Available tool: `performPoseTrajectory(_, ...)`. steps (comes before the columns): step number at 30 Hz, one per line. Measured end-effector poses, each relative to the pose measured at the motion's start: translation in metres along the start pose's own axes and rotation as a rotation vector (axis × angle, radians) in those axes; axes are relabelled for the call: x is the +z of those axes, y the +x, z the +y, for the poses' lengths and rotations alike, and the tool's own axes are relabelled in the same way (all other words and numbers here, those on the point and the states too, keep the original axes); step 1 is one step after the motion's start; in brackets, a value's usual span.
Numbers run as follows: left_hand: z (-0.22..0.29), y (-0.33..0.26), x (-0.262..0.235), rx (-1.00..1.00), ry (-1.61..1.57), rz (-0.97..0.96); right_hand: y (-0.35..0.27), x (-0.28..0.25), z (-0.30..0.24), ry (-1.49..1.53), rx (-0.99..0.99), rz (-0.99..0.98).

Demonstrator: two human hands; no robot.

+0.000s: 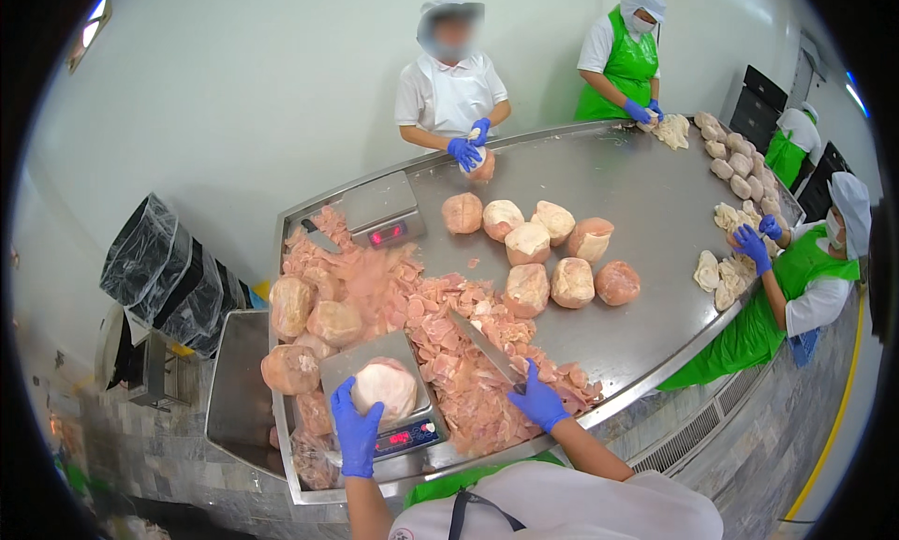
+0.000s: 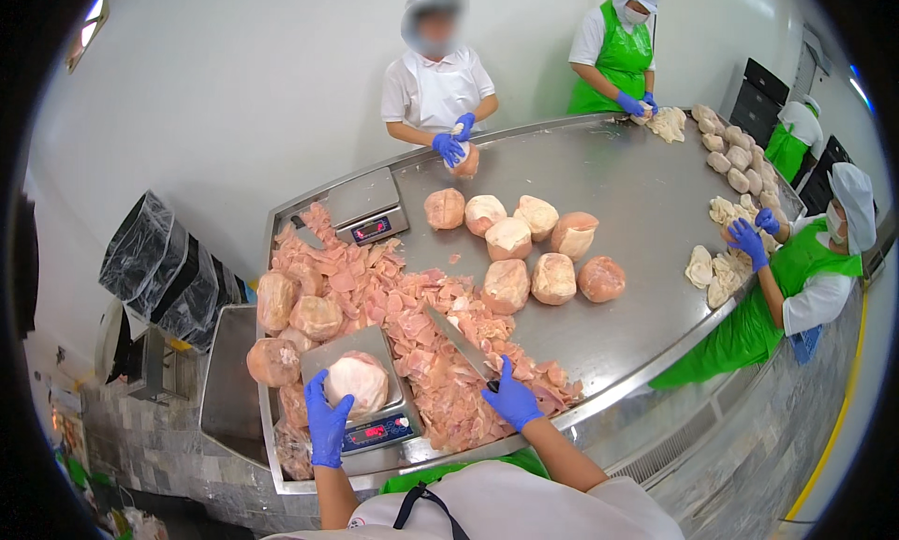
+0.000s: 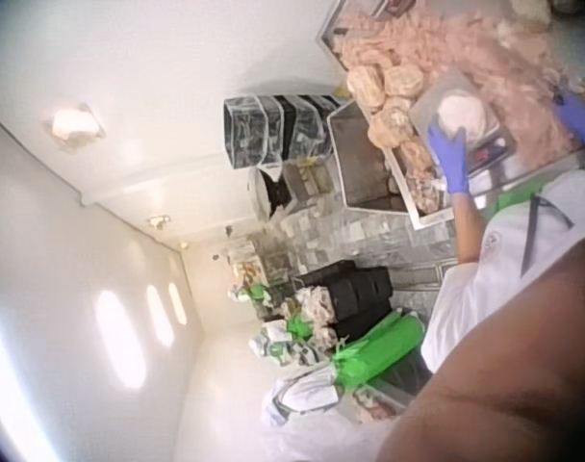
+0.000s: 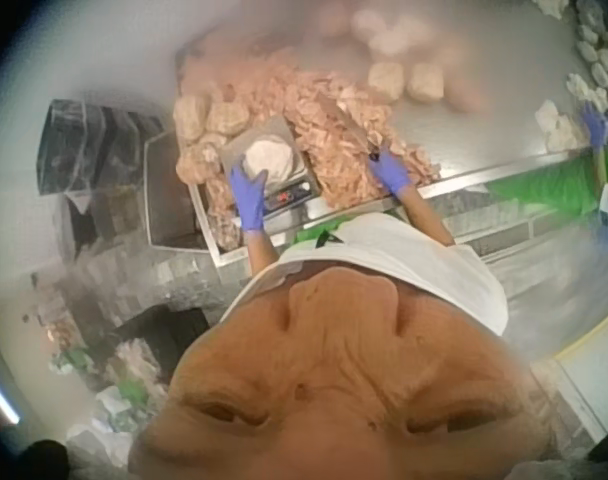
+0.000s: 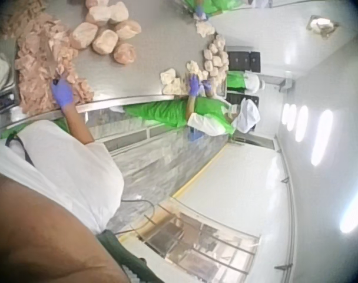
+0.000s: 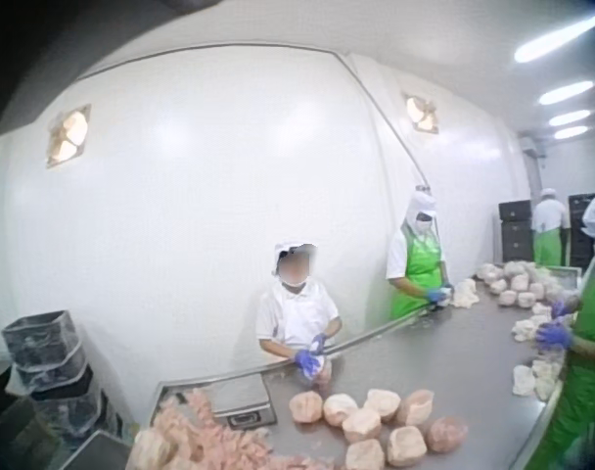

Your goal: The person repeatedly places raw meat portions on a digital scale, trims them with a knife to reach a target weight, and sets trimmed pieces aside on the stainless steel table. Other workers in the background handle similar meat portions.

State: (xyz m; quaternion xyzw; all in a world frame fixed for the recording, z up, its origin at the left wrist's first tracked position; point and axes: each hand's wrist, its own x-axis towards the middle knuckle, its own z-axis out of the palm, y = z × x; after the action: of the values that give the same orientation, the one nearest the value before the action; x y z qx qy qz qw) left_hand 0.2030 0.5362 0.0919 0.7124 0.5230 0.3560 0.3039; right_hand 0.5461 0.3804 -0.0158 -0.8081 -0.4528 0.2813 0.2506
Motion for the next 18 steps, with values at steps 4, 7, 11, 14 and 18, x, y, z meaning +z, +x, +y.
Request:
performPoseTrajectory(4, 0.019, 0.006, 0.012, 0.117, 0.132, 0.014, -0.011, -0.012, -0.006, -0.07, 0.012, -0.051)
performPoseTrajectory(7, 0.019, 0.014, 0.024, 0.211, 0.162, 0.055, -0.012, -0.008, -0.004, -0.101, -0.024, -0.039)
performPoseTrajectory(11, 0.002, 0.03, 0.032, 0.153, 0.046, 0.102, -0.012, -0.013, -0.014, -0.096, -0.017, -0.062)
performPoseTrajectory(14, -0.007, 0.039, 0.04, 0.126, -0.085, 0.158, -0.011, -0.01, -0.01, -0.101, 0.006, -0.065)
performPoseTrajectory(18, -0.011, 0.039, 0.045, 0.076, -0.199, 0.198, -0.011, -0.008, -0.005, -0.084, -0.018, -0.051)
